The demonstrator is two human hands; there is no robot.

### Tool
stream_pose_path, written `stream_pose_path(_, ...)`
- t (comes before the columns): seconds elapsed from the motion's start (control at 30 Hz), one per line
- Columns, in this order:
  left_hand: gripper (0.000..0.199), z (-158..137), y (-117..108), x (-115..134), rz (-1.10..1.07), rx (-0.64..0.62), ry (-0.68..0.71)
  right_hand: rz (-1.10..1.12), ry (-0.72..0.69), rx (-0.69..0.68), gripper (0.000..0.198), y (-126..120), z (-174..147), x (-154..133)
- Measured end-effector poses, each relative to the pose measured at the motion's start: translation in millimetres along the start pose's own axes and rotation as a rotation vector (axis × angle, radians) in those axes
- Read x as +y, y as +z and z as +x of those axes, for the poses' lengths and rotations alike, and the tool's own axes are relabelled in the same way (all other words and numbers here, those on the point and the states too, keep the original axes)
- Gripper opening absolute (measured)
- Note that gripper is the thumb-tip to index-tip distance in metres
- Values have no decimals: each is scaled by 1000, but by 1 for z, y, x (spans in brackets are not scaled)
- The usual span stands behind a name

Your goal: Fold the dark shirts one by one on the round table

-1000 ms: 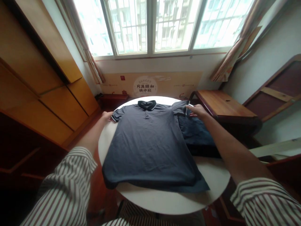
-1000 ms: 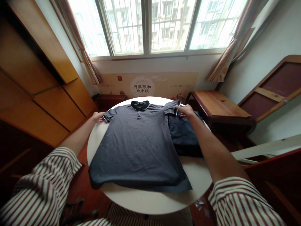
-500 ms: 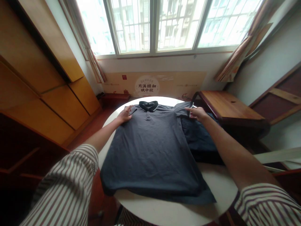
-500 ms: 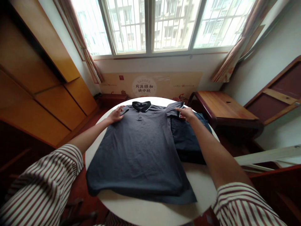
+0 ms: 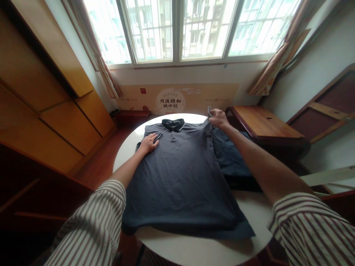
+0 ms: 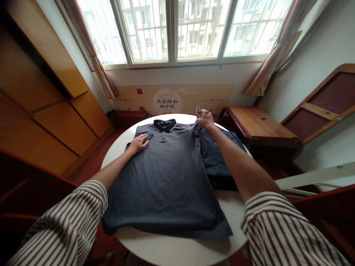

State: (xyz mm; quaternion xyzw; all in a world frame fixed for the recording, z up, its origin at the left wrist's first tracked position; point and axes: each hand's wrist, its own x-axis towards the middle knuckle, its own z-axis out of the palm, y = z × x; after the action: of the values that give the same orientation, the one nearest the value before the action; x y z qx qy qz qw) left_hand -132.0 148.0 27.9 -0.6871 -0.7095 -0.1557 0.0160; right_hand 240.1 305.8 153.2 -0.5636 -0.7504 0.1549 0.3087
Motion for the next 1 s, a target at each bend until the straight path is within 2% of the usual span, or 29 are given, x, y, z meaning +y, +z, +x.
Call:
stream_pose_path(0.07,54,-1,1,1,-9,7,0,-79,-108,-95,50,13,-8,-23)
stream_pose_path(0.1,54,-1,1,1,-10,8,-1,-142,-136,-185,48,23,-13,-33)
stream_pose_path(0.17,53,-2,3,0,-4,9,-2,-279,-187,-409,36,45,-22,-46)
stream_pose_path(0.23,53,-1,4,0,2,10,-1,-371,-199,-536,24,63,-26,-50)
stream_pose_path(0.3,53,-1,4,0,5,10,0,-378,-170,-485,22,74,-20,-46)
stream_pose_path(0.43,53,-1,4,2,-4,26,2,-379,-52,-334,33,78,11,-30)
stream_pose_path(0.57,52,-1,3,3,-112,46,-17,-338,86,-316,40,88,38,-18)
stream_pose_path(0.73,37,25,-10,-16,-262,69,-191,-234,192,-283,45,106,45,-5)
stream_pose_path(0.87,38,67,-27,-47,-243,189,-390,-150,222,-248,35,110,45,9)
stream_pose_path(1.0,32,98,-20,-68,-255,242,-555,-124,206,-182,29,108,53,15)
